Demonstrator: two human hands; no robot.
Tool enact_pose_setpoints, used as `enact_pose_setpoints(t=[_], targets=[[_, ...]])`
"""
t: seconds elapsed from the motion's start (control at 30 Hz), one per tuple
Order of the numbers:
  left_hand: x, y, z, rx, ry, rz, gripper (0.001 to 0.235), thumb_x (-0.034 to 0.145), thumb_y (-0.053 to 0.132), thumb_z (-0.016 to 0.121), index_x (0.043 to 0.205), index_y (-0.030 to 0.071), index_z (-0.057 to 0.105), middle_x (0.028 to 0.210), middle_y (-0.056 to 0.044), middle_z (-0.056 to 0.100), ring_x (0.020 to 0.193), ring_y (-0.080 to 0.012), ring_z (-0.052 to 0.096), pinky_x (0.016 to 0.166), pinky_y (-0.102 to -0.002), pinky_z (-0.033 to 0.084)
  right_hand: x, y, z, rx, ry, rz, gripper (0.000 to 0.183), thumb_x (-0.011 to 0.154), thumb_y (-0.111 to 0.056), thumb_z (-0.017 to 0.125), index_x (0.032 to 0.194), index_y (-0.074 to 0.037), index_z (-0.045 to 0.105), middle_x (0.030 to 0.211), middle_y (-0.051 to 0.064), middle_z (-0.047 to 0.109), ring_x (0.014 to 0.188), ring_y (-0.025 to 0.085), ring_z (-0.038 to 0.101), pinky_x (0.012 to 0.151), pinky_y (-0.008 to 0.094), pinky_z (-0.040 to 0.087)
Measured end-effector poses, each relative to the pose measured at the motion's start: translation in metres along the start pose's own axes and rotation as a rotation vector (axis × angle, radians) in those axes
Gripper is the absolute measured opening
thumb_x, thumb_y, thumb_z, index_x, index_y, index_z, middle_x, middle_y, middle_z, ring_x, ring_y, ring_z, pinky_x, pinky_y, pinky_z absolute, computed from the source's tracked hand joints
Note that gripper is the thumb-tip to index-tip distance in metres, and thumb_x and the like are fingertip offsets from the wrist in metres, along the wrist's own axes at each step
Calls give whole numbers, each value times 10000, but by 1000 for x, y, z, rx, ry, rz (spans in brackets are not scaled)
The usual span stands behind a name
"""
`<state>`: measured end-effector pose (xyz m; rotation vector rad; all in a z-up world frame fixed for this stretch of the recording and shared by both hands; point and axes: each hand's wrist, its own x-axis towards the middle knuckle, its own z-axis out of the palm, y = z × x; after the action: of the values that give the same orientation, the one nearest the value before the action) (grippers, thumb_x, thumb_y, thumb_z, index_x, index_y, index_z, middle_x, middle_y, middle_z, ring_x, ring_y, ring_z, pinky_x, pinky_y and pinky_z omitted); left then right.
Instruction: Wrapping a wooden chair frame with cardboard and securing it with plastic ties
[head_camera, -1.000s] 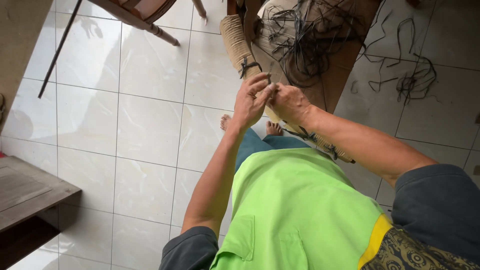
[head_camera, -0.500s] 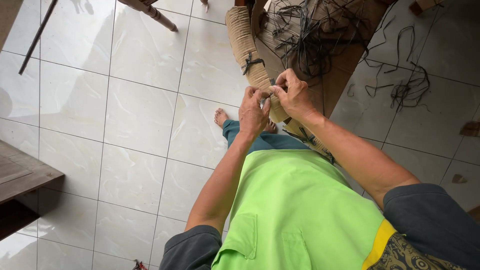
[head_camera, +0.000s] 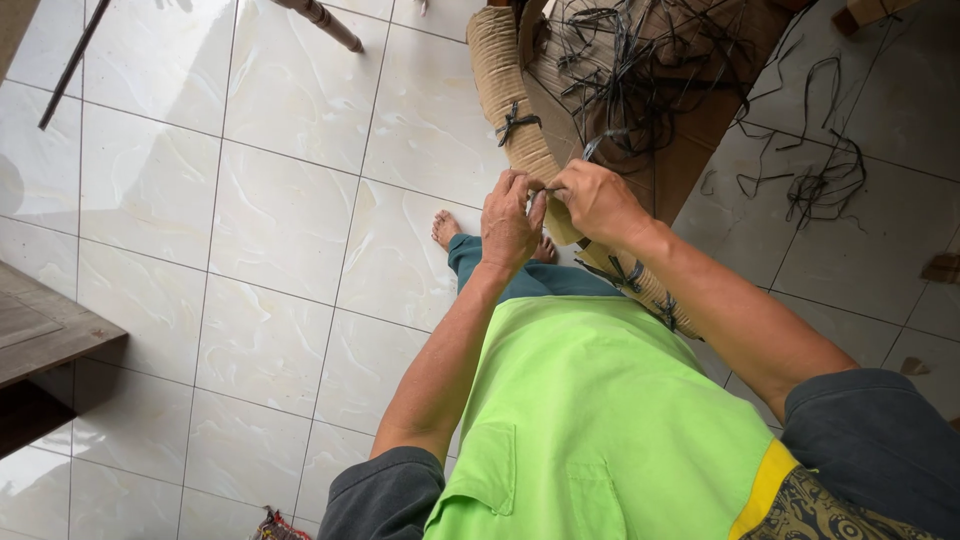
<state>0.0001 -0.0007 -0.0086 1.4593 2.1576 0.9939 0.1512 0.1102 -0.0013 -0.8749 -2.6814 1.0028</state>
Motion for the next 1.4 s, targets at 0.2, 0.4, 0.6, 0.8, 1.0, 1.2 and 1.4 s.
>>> enact_pose_setpoints(t=[0.2,0.4,0.6,0.8,1.0,1.2,1.4], targets=[[-14,6,-1,-118,92,-75,92,996,304,652,1004,218,619,907,22,597,782,-182,690,724,-373,533,12,-19,-27,441,-126,176,128,1050,-71,601,1048,-18,718,932,188,672,961,416,684,809,512,536],[-26,6,15,-66,42,-30,158,987,345,681,1004,192,650,869,29,608,744,-188,691,700,-377,545,14,-31,-30,432,-95,226,104,1012,-95,667,1057,-47,747,954,213,709,1017,418,694,842,530,546],[-22,0,18,-82,34,-20,69,984,222,651,933,177,643,810,-19,578,779,-288,685,699,-431,535,17,-19,-24,209,-120,18,68,1019,-94,653,1007,-87,720,903,150,683,903,377,695,763,482,579],[-25,-4,4,-93,28,19,96,1000,197,617,906,184,621,790,-6,568,811,-296,681,699,-401,521,11,-11,-59,-355,-127,-165,221,1070,-256,555,937,-102,640,869,93,623,842,268,679,757,384,577],[-30,-36,10,-47,-54,77,128,1015,173,573,888,194,570,779,0,518,756,-279,636,696,-387,504,-1,46,-58,131,-156,161,226,1092,-243,623,928,-101,683,814,124,703,862,362,712,774,446,551],[-25,-47,13,-155,-154,33,125,992,168,612,873,187,581,735,-15,511,725,-297,641,663,-394,504,-10,62,-26,242,-50,358,190,1069,-290,655,927,-189,730,763,88,699,811,288,713,720,395,530],[-15,20,-39,-567,-164,-116,104,1023,97,616,934,65,659,1044,-141,685,911,-314,696,801,-394,536,-34,62,-35,249,14,435,173,1066,-278,652,957,-193,755,807,109,720,858,335,712,790,457,543]])
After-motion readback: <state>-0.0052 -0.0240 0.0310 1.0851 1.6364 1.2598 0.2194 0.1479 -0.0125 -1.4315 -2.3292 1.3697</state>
